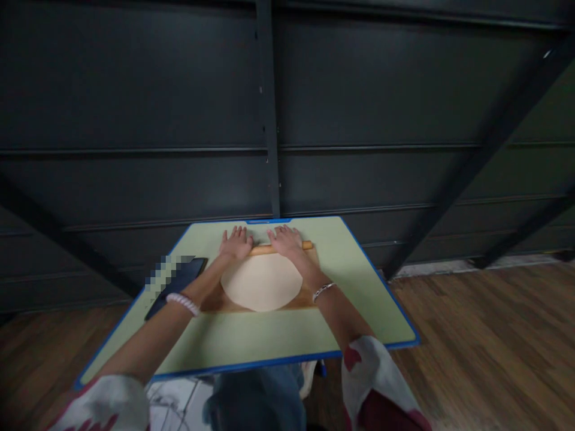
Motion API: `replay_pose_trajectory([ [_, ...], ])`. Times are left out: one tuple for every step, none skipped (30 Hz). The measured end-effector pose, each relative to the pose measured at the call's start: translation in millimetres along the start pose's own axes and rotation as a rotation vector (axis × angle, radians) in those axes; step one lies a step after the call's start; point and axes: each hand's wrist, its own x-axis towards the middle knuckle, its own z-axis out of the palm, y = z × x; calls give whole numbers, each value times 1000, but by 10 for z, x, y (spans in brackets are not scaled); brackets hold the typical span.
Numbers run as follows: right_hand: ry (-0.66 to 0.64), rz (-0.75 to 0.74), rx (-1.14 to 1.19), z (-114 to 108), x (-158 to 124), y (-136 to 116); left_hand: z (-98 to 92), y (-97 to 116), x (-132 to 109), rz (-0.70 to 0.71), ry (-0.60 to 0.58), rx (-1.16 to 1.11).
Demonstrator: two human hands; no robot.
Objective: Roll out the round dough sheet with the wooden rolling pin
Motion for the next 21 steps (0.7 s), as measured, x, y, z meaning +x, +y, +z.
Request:
replay_pose_trajectory([
  [27,-9,-3,11,-64,-4,7,14,-82,7,16,20],
  [56,-26,-6,21,-136,-6,14,28,-171,8,43,35],
  [81,-48,-8,29,-212,-4,21,43,-265,3,77,44],
  [99,-78,-12,32,-294,0,26,58,-364,-5,111,48],
  [111,-113,-14,29,-378,8,27,74,-469,-7,137,52],
  [119,-152,-14,21,-466,19,23,92,-580,-3,157,57],
  [123,-194,-13,8,-555,34,15,111,-696,8,170,65],
  [124,-238,-10,-8,-644,52,3,132,-818,25,181,77],
  [123,-284,-4,-27,-733,74,-12,155,-944,26,197,88],
  [119,-330,4,-44,-820,100,-28,179,-1074,31,218,98],
  [113,-374,15,-59,-902,130,-45,206,-1204,42,241,108],
  [103,-413,29,-69,-978,163,-60,236,-1334,49,233,121],
  [90,-444,45,-74,-1045,196,-74,270,-1461,51,214,133],
  [71,-464,63,-75,-1100,229,-84,308,-1583,49,206,147],
  [46,-474,81,-71,-1141,259,-91,349,-1697,54,206,158],
  [16,-477,97,-66,-1167,283,-96,395,-1800,63,207,163],
  [-16,-477,113,-60,-1177,298,-97,442,-1888,58,207,165],
  [-45,-476,129,-57,-1170,304,-97,488,-1958,53,206,162],
  [-67,-476,143,-56,-1146,298,-95,531,-2006,48,204,153],
  [-82,-481,156,-58,-1106,282,-92,567,-2030,38,204,142],
  [-89,-489,167,-61,-1049,257,-87,591,-2029,23,208,129],
])
